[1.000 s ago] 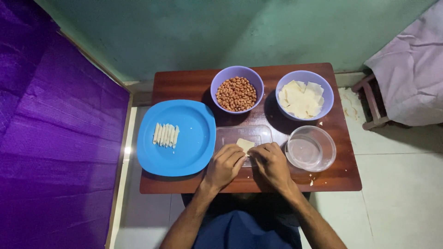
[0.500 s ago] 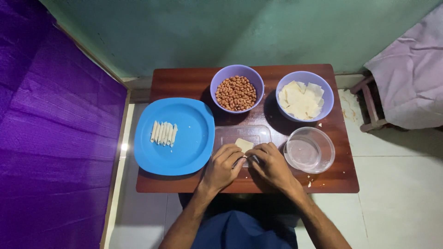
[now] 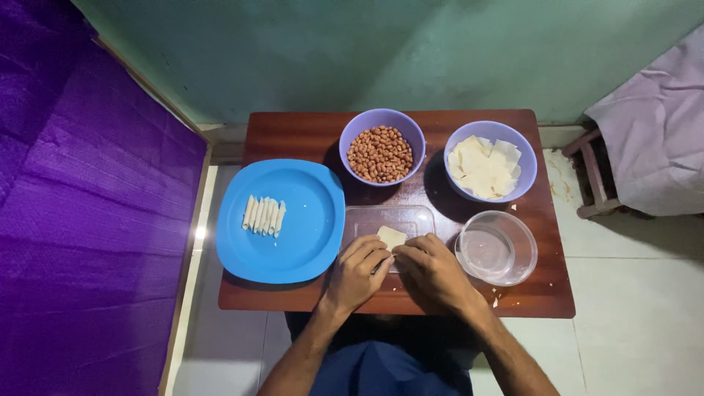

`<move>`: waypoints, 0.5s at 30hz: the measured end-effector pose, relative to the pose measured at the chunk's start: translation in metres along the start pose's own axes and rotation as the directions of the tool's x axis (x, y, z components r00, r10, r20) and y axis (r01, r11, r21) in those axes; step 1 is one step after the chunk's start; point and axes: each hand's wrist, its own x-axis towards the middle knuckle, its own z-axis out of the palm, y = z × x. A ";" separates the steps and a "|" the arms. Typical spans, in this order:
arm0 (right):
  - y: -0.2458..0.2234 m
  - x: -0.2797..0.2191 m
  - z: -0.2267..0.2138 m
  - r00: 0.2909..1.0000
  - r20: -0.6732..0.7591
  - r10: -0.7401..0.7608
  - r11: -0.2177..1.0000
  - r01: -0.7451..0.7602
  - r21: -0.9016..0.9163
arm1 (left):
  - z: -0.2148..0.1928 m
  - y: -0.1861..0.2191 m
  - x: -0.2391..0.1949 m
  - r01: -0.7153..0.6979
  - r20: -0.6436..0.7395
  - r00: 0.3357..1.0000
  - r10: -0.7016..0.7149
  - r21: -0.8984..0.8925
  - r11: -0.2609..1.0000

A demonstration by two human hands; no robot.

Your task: The person places peanuts onto small square pieces of dough, rolls the dough around the peanuts to form small tubes, and places the tubes on a blue plate.

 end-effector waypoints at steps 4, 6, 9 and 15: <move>0.016 -0.004 0.009 1.000 0.026 0.009 1.000 -0.009 0.001 | 0.002 -0.001 -0.001 -0.025 0.003 1.000 0.025 0.044 0.999; 0.031 -0.006 0.018 0.999 0.032 0.011 0.999 -0.012 0.033 | 0.003 -0.004 0.001 -0.042 -0.006 0.999 0.042 0.028 0.999; 0.024 -0.002 0.013 0.999 0.032 0.031 0.999 -0.031 0.017 | 0.003 -0.005 0.003 -0.037 -0.024 0.999 0.038 0.013 0.999; 0.031 -0.010 0.020 0.999 0.035 0.041 0.999 -0.041 0.003 | -0.007 0.003 0.012 -0.032 -0.033 0.999 0.031 -0.017 0.999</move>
